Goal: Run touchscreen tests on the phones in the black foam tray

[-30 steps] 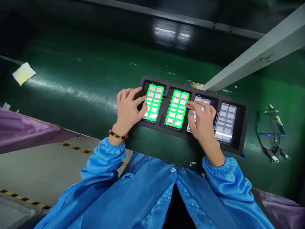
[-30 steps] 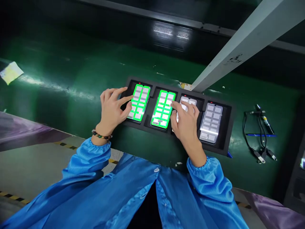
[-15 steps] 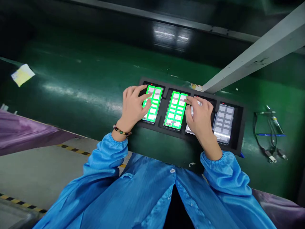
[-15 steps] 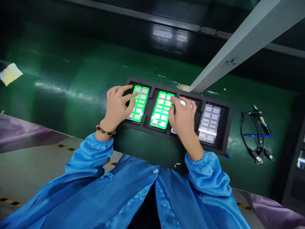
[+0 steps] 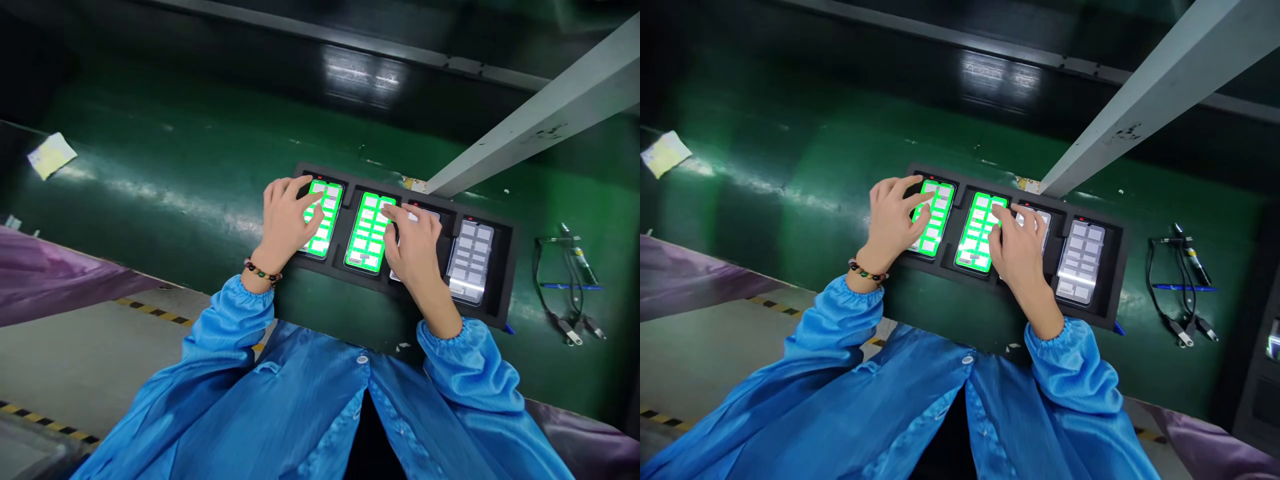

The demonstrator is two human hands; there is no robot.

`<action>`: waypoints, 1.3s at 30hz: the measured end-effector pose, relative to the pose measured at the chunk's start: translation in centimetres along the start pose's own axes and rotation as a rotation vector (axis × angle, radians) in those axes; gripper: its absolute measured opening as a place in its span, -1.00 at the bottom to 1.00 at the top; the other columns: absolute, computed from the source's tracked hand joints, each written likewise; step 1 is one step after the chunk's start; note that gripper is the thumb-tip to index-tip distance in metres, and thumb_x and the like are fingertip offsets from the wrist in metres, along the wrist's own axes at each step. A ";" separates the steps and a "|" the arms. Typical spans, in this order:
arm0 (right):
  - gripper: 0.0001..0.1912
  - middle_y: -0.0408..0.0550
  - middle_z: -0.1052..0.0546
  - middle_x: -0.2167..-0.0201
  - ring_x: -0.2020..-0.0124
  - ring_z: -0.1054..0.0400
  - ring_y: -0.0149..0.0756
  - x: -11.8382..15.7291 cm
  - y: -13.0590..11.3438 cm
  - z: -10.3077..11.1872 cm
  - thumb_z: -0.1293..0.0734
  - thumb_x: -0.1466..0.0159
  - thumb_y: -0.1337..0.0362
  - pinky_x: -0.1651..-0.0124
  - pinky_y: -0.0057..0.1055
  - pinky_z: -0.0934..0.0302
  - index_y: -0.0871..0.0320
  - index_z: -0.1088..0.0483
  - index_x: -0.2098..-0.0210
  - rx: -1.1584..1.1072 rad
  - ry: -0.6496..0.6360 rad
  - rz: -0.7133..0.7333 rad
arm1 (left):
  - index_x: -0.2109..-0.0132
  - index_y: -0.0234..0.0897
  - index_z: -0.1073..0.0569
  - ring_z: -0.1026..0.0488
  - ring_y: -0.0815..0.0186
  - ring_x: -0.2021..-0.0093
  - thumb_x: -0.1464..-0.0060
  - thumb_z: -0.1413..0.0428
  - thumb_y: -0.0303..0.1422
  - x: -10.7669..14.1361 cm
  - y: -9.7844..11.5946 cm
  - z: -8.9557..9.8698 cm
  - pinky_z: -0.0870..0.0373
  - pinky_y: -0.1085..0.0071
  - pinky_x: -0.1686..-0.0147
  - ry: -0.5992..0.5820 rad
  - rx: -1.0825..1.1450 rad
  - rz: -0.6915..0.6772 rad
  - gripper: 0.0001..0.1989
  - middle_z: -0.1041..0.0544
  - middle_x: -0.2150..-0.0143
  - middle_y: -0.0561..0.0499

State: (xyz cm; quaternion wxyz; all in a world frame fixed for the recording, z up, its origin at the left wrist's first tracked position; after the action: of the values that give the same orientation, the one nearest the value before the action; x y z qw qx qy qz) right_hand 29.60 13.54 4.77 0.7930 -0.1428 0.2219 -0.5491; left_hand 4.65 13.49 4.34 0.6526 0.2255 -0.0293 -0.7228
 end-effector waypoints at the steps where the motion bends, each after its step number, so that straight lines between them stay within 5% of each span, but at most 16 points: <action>1: -0.59 0.04 -0.73 -0.11 -0.42 -0.34 0.11 0.1 0.3 0.2 -0.17 -0.54 0.30 -0.49 0.23 -0.06 0.03 -0.47 -0.28 -0.005 0.008 -0.014 | -0.10 -0.03 -0.72 -0.41 -0.17 -0.35 -0.40 -0.10 -0.27 0.1 -0.7 0.2 -0.25 -0.28 -0.39 0.012 -0.005 0.032 -0.69 -0.56 -0.39 -0.07; 11: -0.57 0.03 -0.71 -0.18 -0.45 -0.31 0.11 -0.2 0.0 -0.4 -0.17 -0.54 0.30 -0.49 0.23 -0.08 0.05 -0.43 -0.33 -0.024 0.017 -0.009 | -0.27 -0.04 -0.63 -0.38 -0.15 -0.39 -0.41 -0.09 -0.25 -1.6 0.7 -1.1 -0.26 -0.22 -0.42 -0.048 -0.037 -0.010 -0.61 -0.47 -0.47 -0.12; 20: -0.57 0.04 -0.70 -0.20 -0.47 -0.29 0.11 0.1 0.3 -0.5 -0.17 -0.55 0.30 -0.50 0.22 -0.07 0.07 -0.42 -0.34 -0.013 -0.006 -0.004 | -0.16 0.03 -0.71 -0.41 -0.08 -0.39 -0.40 -0.14 -0.26 4.1 0.2 1.6 -0.32 -0.16 -0.37 -0.106 0.007 -0.186 -0.68 -0.55 -0.41 -0.04; 26: -0.58 0.04 -0.72 -0.17 -0.46 -0.30 0.12 0.1 -0.3 -0.6 -0.16 -0.56 0.29 -0.50 0.24 -0.05 0.06 -0.42 -0.33 -0.064 -0.019 0.044 | -0.15 -0.06 -0.71 -0.42 -0.10 -0.33 -0.43 -0.09 -0.28 5.0 -1.5 2.7 -0.36 -0.17 -0.29 -0.026 -0.038 0.005 -0.66 -0.58 -0.38 -0.07; 32: -0.53 -0.02 -0.75 -0.07 -0.46 -0.32 0.02 0.5 -2.5 -1.7 -0.12 -0.55 0.33 -0.53 0.20 -0.03 0.00 -0.41 -0.36 -0.124 -0.157 0.190 | -0.21 -0.05 -0.66 -0.41 -0.10 -0.36 -0.44 -0.08 -0.22 4.8 -1.1 2.0 -0.35 -0.18 -0.36 0.008 0.078 0.006 -0.65 -0.53 -0.42 -0.11; 39: -0.54 0.06 -0.70 -0.16 -0.47 -0.30 0.10 -0.3 1.0 0.2 -0.14 -0.53 0.30 -0.50 0.24 -0.03 0.02 -0.47 -0.31 -0.073 0.000 -0.038 | -0.30 -0.06 -0.57 -0.39 -0.07 -0.41 -0.48 -0.04 -0.17 4.9 -1.7 2.1 -0.33 -0.18 -0.44 0.034 0.172 0.038 -0.61 -0.49 -0.41 -0.18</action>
State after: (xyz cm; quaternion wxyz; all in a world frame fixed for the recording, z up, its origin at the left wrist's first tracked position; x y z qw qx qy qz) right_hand 30.45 14.16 4.55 0.7768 -0.1756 0.2392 -0.5555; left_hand 2.04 8.58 4.23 0.6446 0.2922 -0.0846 -0.7014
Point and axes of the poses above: each hand's wrist, its own x-axis away from the middle knuckle, its own z-axis out of the back of the hand, y = z × x, the point moved 8 cm from there along -x, towards the middle knuckle
